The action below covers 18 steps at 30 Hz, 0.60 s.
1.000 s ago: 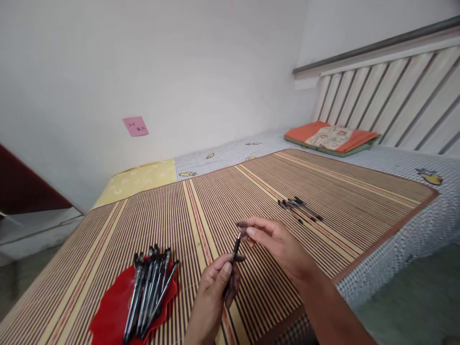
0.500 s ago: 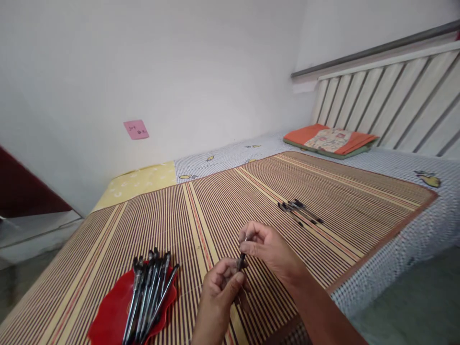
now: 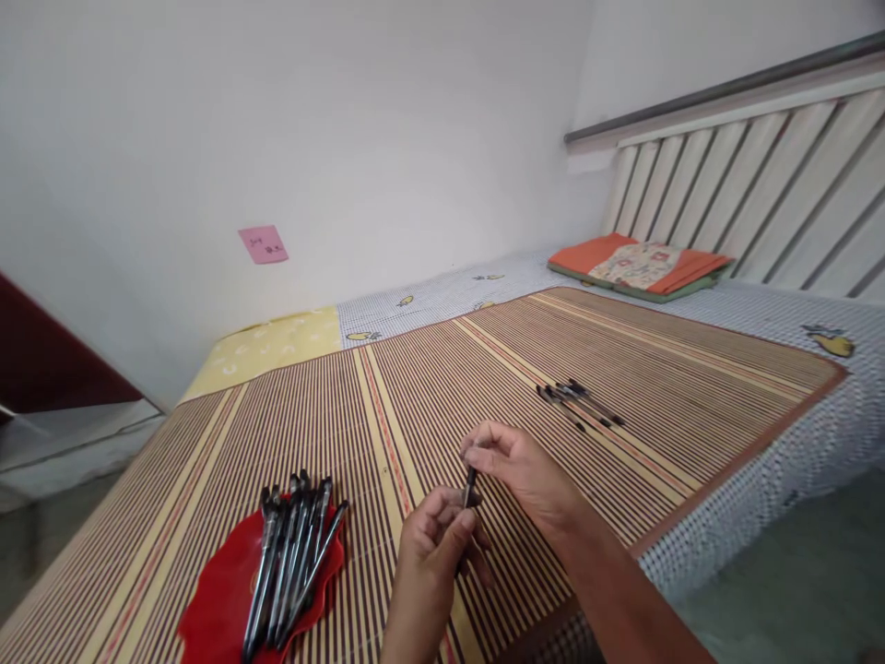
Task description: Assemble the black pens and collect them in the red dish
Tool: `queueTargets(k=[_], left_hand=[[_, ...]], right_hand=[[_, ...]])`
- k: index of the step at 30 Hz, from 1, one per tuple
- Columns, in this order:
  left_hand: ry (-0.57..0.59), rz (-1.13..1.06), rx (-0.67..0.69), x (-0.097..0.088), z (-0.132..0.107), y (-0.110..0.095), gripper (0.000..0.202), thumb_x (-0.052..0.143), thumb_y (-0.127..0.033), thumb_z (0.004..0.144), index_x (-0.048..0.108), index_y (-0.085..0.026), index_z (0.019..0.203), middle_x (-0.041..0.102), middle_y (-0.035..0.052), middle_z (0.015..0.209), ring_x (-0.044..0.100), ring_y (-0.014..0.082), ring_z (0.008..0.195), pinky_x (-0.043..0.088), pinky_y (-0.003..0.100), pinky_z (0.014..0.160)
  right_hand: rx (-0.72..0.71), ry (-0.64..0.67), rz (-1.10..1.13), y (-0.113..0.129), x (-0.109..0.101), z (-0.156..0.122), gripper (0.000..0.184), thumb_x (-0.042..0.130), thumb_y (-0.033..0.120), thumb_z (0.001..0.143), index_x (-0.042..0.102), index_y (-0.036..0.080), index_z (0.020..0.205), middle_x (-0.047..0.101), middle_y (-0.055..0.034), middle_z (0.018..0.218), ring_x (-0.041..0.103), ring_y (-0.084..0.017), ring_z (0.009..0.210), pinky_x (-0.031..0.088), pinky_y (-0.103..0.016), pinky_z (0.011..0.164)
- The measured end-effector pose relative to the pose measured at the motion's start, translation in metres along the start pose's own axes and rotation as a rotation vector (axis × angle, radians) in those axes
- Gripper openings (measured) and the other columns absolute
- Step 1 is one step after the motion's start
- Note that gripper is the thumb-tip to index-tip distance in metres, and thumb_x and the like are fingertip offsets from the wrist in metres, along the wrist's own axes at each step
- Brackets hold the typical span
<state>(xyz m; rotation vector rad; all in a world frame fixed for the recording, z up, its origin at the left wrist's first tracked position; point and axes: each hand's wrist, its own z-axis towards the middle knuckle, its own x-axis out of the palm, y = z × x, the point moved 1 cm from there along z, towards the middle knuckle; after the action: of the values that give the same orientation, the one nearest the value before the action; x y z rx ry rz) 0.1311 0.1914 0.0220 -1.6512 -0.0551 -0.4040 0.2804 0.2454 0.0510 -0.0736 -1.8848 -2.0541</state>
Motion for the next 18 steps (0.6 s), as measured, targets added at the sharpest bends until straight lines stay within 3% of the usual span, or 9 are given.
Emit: queueTargets(k=[4,10,14,18], left_hand=[[0.023,-0.018,0.005,-0.001,0.0,0.0,0.025,0.065,-0.04,0.089,0.062,-0.015,0.092,0.067,-0.0001,0.069,0.059,0.0077,0.042,0.027,0.02,0.047],[0.001,0.025,0.016,-0.001,0.001,-0.001,0.027,0.067,-0.042,0.087,0.062,-0.016,0.089,0.068,0.0009,0.069,0.058,0.0084,0.041,0.027,0.019,0.045],[-0.167,0.219,0.097,0.003,0.001,0.002,0.026,0.066,-0.044,0.086,0.066,-0.018,0.091,0.067,0.0001,0.071,0.062,0.0129,0.049,0.041,0.022,0.05],[-0.421,0.663,0.231,0.001,-0.002,0.01,0.023,0.061,-0.044,0.089,0.069,-0.023,0.093,0.069,0.0023,0.07,0.068,0.0206,0.06,0.046,0.028,0.057]], right_hand=[[0.01,0.089,0.047,-0.005,-0.004,0.001,0.028,0.068,0.047,0.087,0.073,0.019,0.093,0.065,-0.0028,0.087,0.055,-0.015,0.081,0.041,-0.03,0.076],[0.029,0.014,0.036,-0.008,-0.003,0.003,0.024,0.078,0.04,0.078,0.069,0.018,0.077,0.055,0.0033,0.07,0.046,-0.011,0.066,0.036,-0.026,0.064],[0.003,-0.074,-0.038,-0.004,0.004,0.004,0.025,0.076,0.038,0.076,0.062,0.018,0.069,0.049,0.0056,0.064,0.043,-0.011,0.062,0.035,-0.026,0.061],[-0.056,-0.183,-0.164,-0.01,0.014,0.006,0.024,0.071,0.037,0.076,0.059,0.018,0.067,0.05,0.0047,0.063,0.046,-0.012,0.062,0.037,-0.027,0.061]])
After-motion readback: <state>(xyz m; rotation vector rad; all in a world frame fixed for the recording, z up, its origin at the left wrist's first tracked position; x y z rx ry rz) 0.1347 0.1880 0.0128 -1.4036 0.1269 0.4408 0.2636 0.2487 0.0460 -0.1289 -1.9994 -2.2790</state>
